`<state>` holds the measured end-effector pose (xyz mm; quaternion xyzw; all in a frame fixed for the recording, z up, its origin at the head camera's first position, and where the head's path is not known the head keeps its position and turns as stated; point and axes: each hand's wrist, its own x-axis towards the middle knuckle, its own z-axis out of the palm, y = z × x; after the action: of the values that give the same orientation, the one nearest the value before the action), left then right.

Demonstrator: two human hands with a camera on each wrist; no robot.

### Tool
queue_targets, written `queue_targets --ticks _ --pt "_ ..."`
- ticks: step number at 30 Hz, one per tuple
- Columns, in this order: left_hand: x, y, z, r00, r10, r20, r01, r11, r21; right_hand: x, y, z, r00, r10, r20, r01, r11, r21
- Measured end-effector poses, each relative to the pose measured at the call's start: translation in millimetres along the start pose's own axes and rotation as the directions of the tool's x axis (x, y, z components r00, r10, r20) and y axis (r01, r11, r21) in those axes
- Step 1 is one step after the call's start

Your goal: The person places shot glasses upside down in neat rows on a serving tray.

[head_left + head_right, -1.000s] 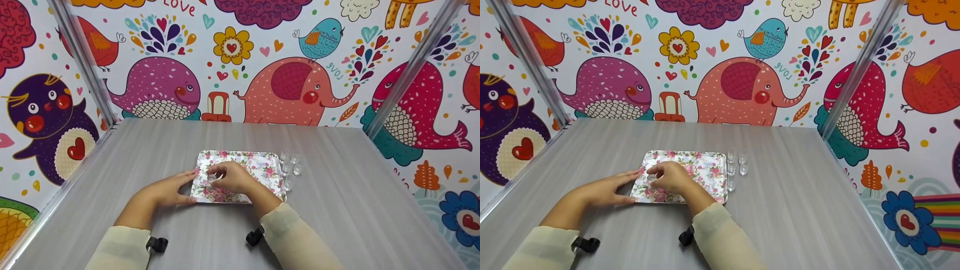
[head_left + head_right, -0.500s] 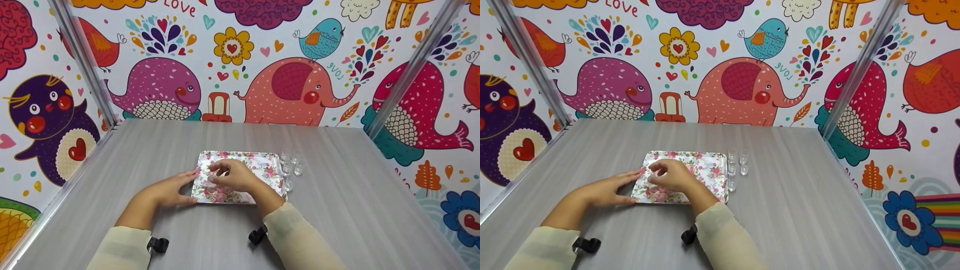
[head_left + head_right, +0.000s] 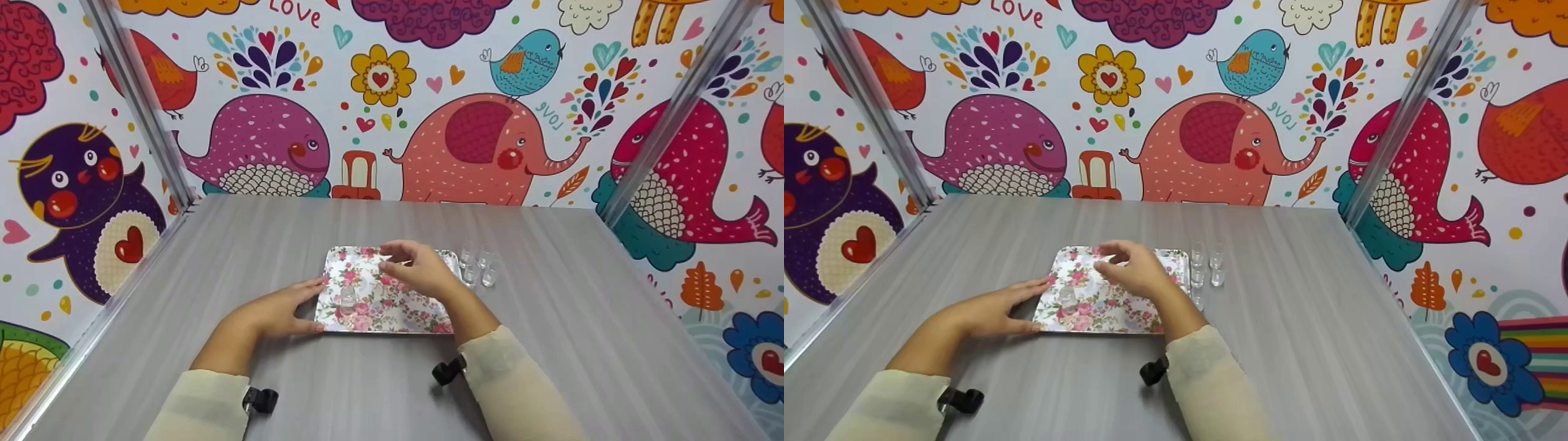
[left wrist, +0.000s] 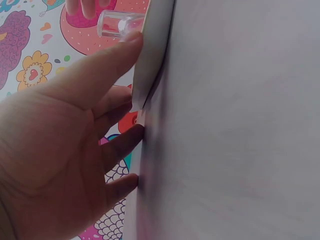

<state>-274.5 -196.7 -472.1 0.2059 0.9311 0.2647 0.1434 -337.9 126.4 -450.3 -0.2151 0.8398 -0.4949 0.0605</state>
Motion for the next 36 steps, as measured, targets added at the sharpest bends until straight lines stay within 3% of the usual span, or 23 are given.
queue_targets --ticks 7,17,36 --pt "1.3 -2.2 0.4 1.0 0.027 -0.002 -0.027 1.0 0.008 -13 18 -35.1 0.997 0.002 -0.083 -0.004 1.0 -0.029" --pt "1.9 -2.2 1.8 1.0 0.01 -0.001 -0.01 1.0 0.003 -35 36 -79.3 0.976 0.121 -0.18 -0.132 0.99 -0.053" --pt "2.3 -3.0 1.5 1.0 0.012 -0.001 -0.012 1.0 -0.003 -65 73 -140.3 0.942 0.208 -0.263 -0.241 0.965 -0.101"
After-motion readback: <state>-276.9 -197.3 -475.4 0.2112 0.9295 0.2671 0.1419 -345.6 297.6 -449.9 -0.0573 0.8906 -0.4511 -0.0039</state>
